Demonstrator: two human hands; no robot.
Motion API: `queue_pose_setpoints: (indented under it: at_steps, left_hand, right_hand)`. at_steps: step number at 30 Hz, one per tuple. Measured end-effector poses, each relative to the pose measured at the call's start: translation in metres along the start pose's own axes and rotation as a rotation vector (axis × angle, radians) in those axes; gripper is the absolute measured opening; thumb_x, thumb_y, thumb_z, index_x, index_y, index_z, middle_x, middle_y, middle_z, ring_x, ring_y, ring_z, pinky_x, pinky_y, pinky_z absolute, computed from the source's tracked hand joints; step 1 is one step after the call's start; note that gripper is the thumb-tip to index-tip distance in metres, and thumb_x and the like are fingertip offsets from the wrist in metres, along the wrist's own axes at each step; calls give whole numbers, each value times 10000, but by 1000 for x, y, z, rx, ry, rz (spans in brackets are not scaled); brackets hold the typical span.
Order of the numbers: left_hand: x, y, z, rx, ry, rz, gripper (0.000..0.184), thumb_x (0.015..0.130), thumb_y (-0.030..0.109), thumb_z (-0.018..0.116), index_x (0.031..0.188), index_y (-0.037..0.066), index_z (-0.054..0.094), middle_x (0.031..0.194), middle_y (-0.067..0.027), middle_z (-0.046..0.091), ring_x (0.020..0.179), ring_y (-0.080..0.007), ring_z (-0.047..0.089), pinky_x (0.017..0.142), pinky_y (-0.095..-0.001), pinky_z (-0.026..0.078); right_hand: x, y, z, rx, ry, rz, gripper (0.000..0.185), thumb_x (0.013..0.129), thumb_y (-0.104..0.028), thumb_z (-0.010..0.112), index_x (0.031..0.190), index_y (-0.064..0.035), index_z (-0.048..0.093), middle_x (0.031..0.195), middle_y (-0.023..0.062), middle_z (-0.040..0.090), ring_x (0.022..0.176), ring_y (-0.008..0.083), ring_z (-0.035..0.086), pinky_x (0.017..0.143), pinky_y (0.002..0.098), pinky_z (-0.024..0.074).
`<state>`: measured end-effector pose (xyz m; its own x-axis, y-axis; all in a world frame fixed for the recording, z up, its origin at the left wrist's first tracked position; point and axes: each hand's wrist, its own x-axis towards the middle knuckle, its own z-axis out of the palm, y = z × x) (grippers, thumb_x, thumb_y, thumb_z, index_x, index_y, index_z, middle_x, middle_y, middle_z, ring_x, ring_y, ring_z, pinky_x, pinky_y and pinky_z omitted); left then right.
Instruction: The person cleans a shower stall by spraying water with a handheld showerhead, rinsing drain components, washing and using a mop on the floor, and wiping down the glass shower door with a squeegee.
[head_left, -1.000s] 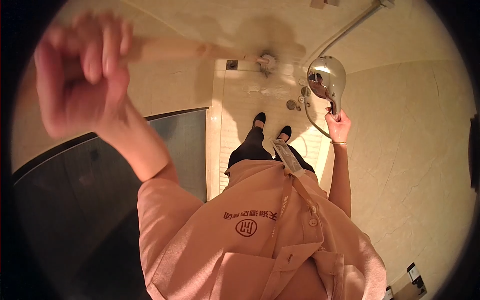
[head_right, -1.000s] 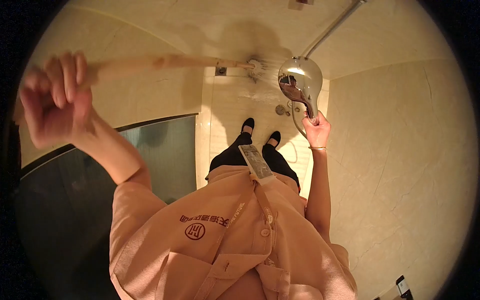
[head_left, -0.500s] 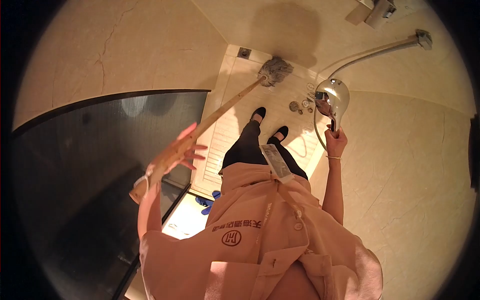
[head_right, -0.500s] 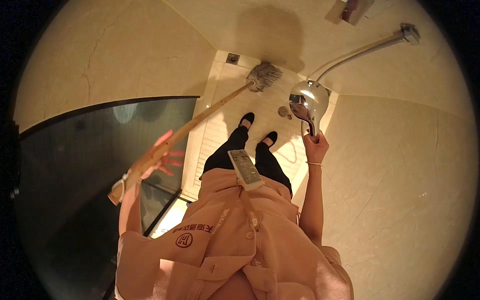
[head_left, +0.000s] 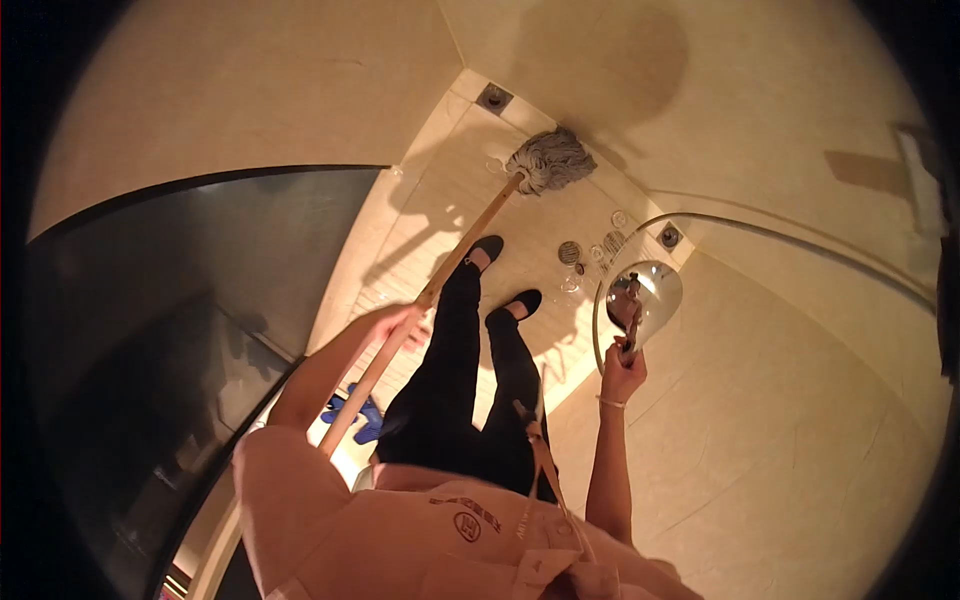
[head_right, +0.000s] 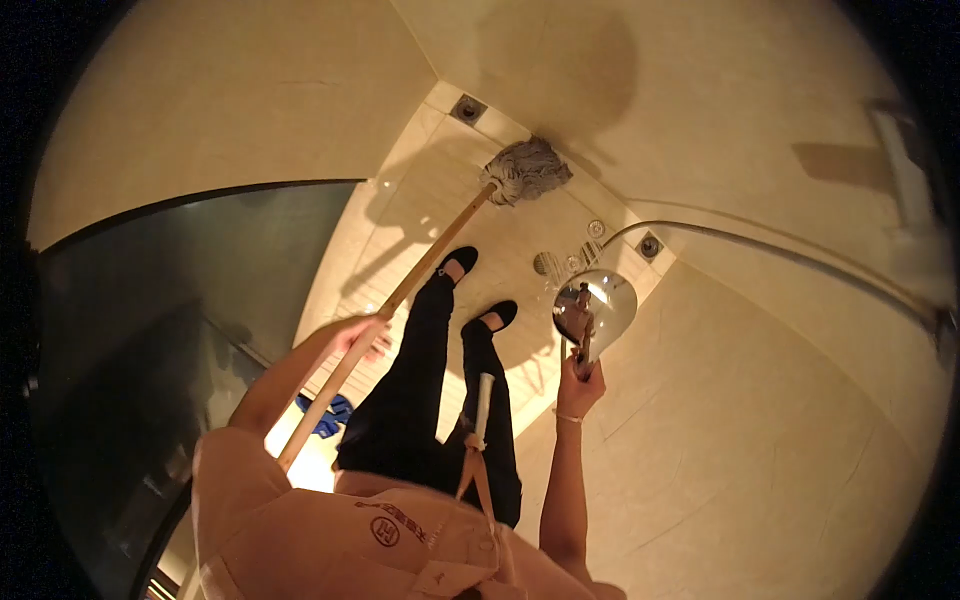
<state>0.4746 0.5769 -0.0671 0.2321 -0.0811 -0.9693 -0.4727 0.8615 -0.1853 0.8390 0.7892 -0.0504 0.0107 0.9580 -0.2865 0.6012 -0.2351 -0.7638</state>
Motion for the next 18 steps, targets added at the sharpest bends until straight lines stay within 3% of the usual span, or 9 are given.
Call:
queue_pose_setpoints:
  at_steps: [1,2,4,6,7,9,10,12,18]
  left_hand:
    - [34,32,9,12,-80,58,558,753,516,616,1133,131,478,911,-116,583,685,-240,607,569,-416,532]
    - [79,62,8,61,5,178,544,718,501,660,1057,99,522,829,-120,580,636,-226,602,525,-375,528]
    - [109,126,44,133,302,269,480,671,432,720,906,39,576,730,-101,577,594,-207,595,513,-349,518]
    - [154,166,66,151,694,408,403,685,328,716,873,-2,579,730,-122,599,581,-194,606,475,-330,505]
    - [163,168,72,365,820,416,369,688,295,704,856,-10,581,699,-122,601,559,-190,605,454,-321,494]
    - [152,167,82,807,1038,435,300,694,227,680,822,-26,583,637,-123,605,514,-181,603,413,-304,471]
    - [139,160,85,734,921,414,277,698,214,663,809,-27,585,602,-119,597,494,-186,599,405,-303,464]
    - [87,164,94,596,700,393,233,706,187,631,783,-29,589,531,-112,581,454,-197,591,390,-301,451]
    - [-12,166,119,576,526,586,262,694,199,654,793,-29,571,500,-85,529,404,-192,547,372,-309,424]
  right_hand:
    - [3,8,0,10,-4,-11,54,741,-57,625,766,-13,644,562,-85,377,525,22,321,479,185,280]
    - [0,8,2,14,5,-7,46,747,-58,625,736,-14,631,563,-83,379,525,23,323,479,183,282]
    - [1,25,3,79,9,-17,192,728,-80,660,634,-39,498,524,-58,342,511,41,303,451,205,266]
    - [-6,51,1,203,4,61,288,710,-87,682,579,-56,427,504,-49,330,504,47,294,436,212,257]
    - [-12,75,-1,297,-5,141,293,702,-83,686,575,-60,423,503,-51,337,504,44,296,435,208,255]
    - [-18,31,-1,8,72,-60,315,686,-71,692,562,-69,402,507,-61,349,502,38,301,428,204,248]
    - [-24,12,-1,9,41,66,115,723,-13,640,648,-28,555,567,-75,433,520,26,354,473,176,295]
    - [-23,5,4,16,24,114,38,741,-23,631,715,-8,607,569,-68,453,506,26,360,468,178,310]
    - [-41,3,12,92,31,59,54,766,-1,598,815,6,618,562,-33,486,481,37,408,457,182,346]
